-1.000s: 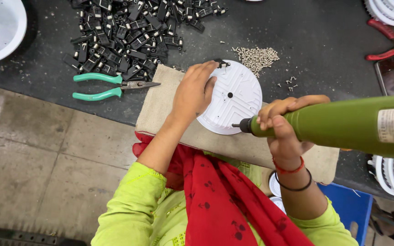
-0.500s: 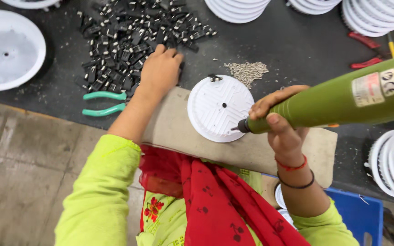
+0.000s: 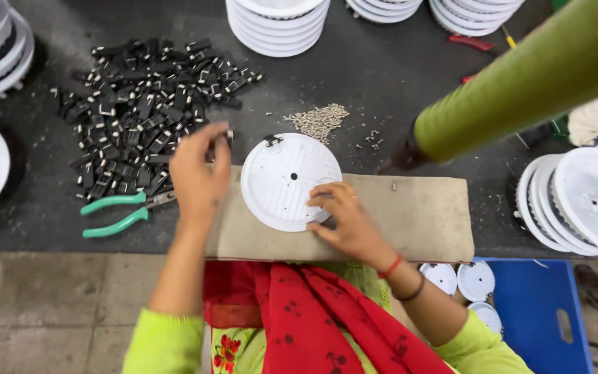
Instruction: The person attaches black mounting brackets to white round plastic lamp bases at a workbench. They pick up small screws, position a bracket on the lamp base, and drive the screws in using a green electric screwdriver, repeating the cycle on successive lamp bases.
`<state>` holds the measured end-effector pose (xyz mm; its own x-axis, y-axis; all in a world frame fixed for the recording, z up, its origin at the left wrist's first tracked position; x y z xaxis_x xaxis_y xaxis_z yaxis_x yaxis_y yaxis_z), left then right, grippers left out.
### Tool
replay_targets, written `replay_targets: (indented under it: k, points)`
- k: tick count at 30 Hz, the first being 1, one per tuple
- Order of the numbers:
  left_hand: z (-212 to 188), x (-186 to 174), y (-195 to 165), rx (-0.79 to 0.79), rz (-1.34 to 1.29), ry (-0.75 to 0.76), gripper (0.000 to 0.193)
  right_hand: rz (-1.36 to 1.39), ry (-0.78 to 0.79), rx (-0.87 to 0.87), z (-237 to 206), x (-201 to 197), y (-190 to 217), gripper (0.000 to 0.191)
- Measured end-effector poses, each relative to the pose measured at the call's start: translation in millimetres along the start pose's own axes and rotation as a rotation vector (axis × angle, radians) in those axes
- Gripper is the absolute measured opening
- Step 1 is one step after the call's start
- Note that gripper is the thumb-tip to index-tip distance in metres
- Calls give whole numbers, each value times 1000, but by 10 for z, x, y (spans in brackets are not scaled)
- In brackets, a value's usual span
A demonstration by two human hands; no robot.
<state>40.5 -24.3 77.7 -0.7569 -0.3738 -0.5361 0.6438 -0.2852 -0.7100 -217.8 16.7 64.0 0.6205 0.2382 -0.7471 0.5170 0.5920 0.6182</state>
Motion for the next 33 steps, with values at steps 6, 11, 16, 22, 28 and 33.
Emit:
replay_targets:
  k: [6, 11, 16, 22, 28, 33]
  points:
    - [-915, 431, -364, -269, -379, 152, 22, 79, -5, -56, -21, 67, -38, 36]
    - [-1356, 697, -488, -416, -592, 196, 22, 292, 143, 129, -219, 165, -137, 18]
    - [-1290, 675, -502, -265, -392, 249, 17, 418, 121, 285, -321, 290, -330, 23]
    - [-1181, 596, -540, -104, -280, 328, 16, 361, 75, 200, -327, 276, -352, 18]
    - [-1144, 585, -612, 42, -166, 313, 10, 199, 18, 93, -320, 198, -235, 14]
    - [-1174, 525, -722, 152, -42, 320, 14, 143, 26, -26, -292, 119, -103, 16]
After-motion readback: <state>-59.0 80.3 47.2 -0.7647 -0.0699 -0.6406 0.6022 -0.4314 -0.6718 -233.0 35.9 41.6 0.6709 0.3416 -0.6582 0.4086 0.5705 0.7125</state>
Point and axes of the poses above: each hand's wrist, its own z-axis towards the middle knuckle, its own x-axis out of the palm, y = z × x, the point moved 6 cm from there along z, towards the middle knuckle, and after that the axes turned 10 degrees about y, right-handed, at the moved point
